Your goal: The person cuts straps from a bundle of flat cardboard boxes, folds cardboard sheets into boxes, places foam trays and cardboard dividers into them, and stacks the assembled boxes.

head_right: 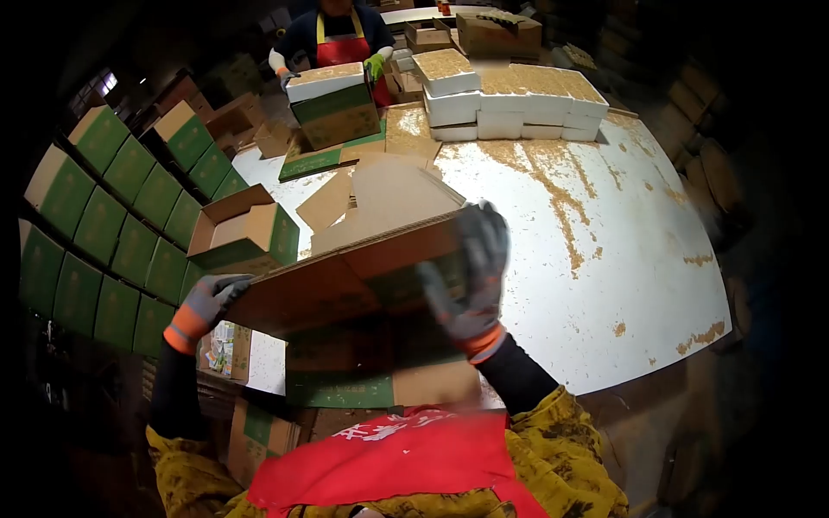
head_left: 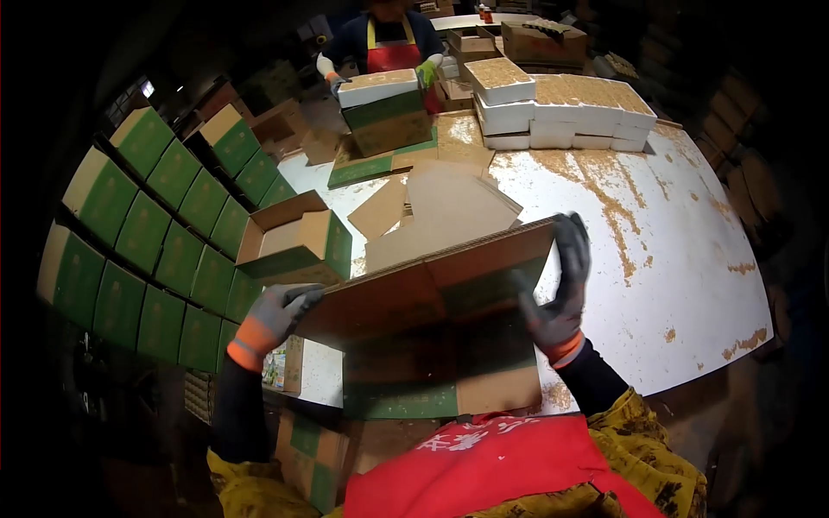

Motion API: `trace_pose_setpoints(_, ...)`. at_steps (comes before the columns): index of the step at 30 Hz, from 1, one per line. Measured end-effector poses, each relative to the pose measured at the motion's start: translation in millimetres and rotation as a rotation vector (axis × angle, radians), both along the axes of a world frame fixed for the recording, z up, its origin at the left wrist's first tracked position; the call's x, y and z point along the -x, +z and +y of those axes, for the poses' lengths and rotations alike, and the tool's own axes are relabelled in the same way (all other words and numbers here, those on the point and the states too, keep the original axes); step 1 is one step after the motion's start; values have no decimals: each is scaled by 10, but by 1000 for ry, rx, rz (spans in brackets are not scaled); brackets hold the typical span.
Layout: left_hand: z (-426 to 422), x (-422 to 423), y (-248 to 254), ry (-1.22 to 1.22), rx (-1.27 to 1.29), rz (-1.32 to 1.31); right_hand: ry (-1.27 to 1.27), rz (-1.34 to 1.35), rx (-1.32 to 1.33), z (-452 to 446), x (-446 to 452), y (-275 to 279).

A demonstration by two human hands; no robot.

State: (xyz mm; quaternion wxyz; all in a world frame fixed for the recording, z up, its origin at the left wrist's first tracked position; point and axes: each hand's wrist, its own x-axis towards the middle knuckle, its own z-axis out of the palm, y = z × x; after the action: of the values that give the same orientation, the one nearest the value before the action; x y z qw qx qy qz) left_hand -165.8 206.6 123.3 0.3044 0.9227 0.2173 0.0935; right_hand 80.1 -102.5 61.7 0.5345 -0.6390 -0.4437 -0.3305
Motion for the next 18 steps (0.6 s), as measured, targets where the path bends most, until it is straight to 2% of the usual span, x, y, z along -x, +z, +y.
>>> trace_pose_setpoints(2,119,-74,138,-18,173,195,86,-142,354,225,295,541)
trace_pose_setpoints(3,140,-123,252,-93,45,302,126,-183,522,391,419,737)
trace_pose_setpoints(4,155,-167,383,-155,-4,431,115,-199,602,541,472,722)
trace_pose_setpoints(5,260,-181,363,-288,51,434,106,-225,672,753,519,644)
trace_pose_setpoints(6,451,-193,230,-253,85,522,91,-287,809,841,510,447)
trace_pose_setpoints(7,497,-187,243,-336,131,480,26,-352,808,862,546,360)
trace_pose_setpoints(8,519,-183,239,-354,245,509,73,-348,777,799,570,330)
trace_pose_setpoints(9,516,-194,190,-283,208,591,102,-321,835,690,660,413)
trace_pose_setpoints(10,366,-158,341,-299,58,579,46,-391,851,612,745,400)
trace_pose_setpoints(11,351,-138,356,-287,96,554,41,-406,815,541,813,302)
trace_pose_setpoints(12,365,-121,350,-378,98,480,74,-296,783,461,962,342)
trace_pose_setpoints(13,319,-67,330,-388,188,352,12,-364,701,403,987,180)
trace_pose_setpoints(15,177,15,371,-339,-34,159,27,-370,601,250,1063,189)
trace_pose_setpoints(17,-59,186,739,-66,-298,73,84,-96,787,-14,1254,850)
trace_pose_setpoints(18,-112,251,861,70,-424,30,147,-31,615,-58,1150,812)
